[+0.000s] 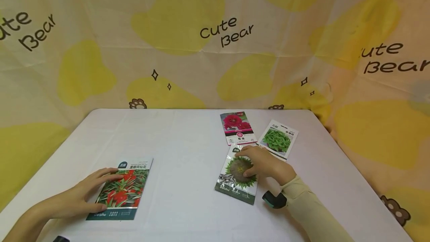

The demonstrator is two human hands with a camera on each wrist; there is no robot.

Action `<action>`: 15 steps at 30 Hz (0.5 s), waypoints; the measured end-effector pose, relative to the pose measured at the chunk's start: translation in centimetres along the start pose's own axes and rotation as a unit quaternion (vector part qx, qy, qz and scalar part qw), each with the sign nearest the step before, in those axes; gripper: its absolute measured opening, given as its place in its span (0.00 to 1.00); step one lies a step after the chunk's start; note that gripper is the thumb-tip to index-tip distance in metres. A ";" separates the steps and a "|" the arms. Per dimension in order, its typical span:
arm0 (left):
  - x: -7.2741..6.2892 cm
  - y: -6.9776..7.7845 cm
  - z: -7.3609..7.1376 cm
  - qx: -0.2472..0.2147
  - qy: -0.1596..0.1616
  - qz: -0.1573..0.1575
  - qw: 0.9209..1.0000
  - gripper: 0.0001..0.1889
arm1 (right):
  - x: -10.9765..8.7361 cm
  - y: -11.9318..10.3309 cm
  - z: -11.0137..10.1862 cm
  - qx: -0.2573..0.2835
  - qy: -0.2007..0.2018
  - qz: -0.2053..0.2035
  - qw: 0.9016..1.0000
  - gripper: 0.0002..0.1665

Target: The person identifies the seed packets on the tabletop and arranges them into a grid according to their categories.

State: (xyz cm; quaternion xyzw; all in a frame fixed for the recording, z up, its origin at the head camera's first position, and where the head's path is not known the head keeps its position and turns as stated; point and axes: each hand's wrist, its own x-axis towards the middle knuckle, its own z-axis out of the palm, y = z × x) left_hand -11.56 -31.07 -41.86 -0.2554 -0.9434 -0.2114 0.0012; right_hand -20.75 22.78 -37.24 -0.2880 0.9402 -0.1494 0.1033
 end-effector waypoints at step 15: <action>0.1 0.1 -0.1 -0.020 -0.013 -0.007 1.000 0.40 | 0.2 -0.6 0.4 0.046 0.004 -0.029 0.999 0.29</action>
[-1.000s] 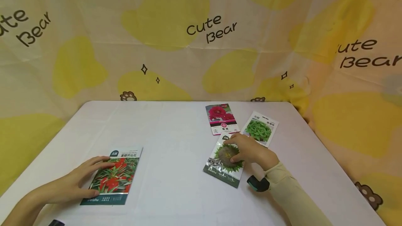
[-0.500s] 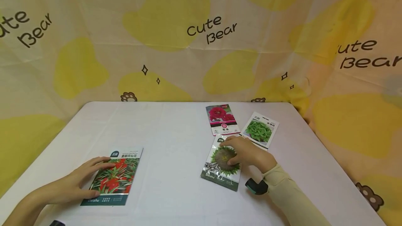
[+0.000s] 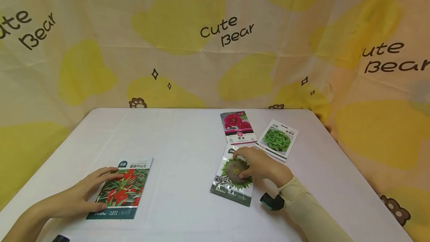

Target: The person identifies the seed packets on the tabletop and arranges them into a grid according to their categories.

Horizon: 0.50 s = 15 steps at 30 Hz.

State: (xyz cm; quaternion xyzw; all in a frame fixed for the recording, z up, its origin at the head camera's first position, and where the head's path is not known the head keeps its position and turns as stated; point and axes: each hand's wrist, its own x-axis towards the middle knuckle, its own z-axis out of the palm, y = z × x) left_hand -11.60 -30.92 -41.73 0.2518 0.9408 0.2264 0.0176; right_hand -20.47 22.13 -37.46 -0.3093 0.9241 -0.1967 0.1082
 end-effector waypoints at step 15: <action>0.1 0.1 -0.1 -0.007 -0.008 -0.005 1.000 0.40 | 0.4 -0.7 0.9 -0.045 -0.010 -0.002 0.999 0.35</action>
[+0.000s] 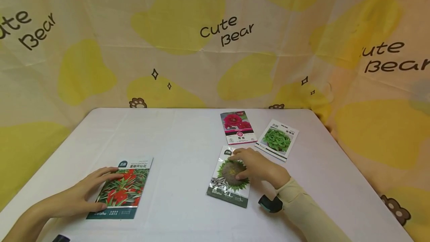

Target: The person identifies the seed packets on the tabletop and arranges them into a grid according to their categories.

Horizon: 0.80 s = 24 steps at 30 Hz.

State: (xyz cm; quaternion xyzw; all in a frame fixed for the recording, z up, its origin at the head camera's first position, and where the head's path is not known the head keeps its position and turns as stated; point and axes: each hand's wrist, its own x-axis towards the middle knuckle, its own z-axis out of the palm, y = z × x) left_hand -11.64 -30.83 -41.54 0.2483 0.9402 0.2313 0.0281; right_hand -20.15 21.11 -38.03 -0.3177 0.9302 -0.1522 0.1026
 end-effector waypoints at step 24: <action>-0.5 -0.2 0.0 0.016 0.012 0.004 1.000 0.39 | 0.3 -1.6 0.9 0.028 -0.025 -0.034 0.999 0.41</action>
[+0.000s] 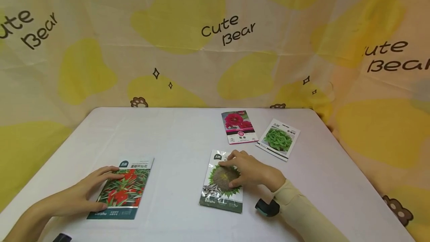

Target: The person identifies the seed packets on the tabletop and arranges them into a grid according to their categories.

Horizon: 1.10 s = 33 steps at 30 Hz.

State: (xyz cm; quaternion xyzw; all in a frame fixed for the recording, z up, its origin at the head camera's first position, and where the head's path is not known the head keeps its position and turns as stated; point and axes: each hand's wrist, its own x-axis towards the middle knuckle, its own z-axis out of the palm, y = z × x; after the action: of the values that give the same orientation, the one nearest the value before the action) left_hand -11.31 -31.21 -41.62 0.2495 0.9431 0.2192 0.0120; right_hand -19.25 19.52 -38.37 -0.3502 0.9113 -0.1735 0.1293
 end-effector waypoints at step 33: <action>0.1 0.4 -0.2 -0.032 -0.015 -0.013 0.999 0.38 | 2.5 -3.5 0.9 -0.004 -0.042 -0.047 0.998 0.49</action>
State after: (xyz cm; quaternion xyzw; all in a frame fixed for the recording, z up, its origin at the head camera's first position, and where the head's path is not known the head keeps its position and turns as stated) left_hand -11.19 -30.93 -41.23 0.2402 0.9386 0.2449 0.0367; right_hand -18.66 15.21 -38.08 -0.3999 0.8884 -0.1608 0.1582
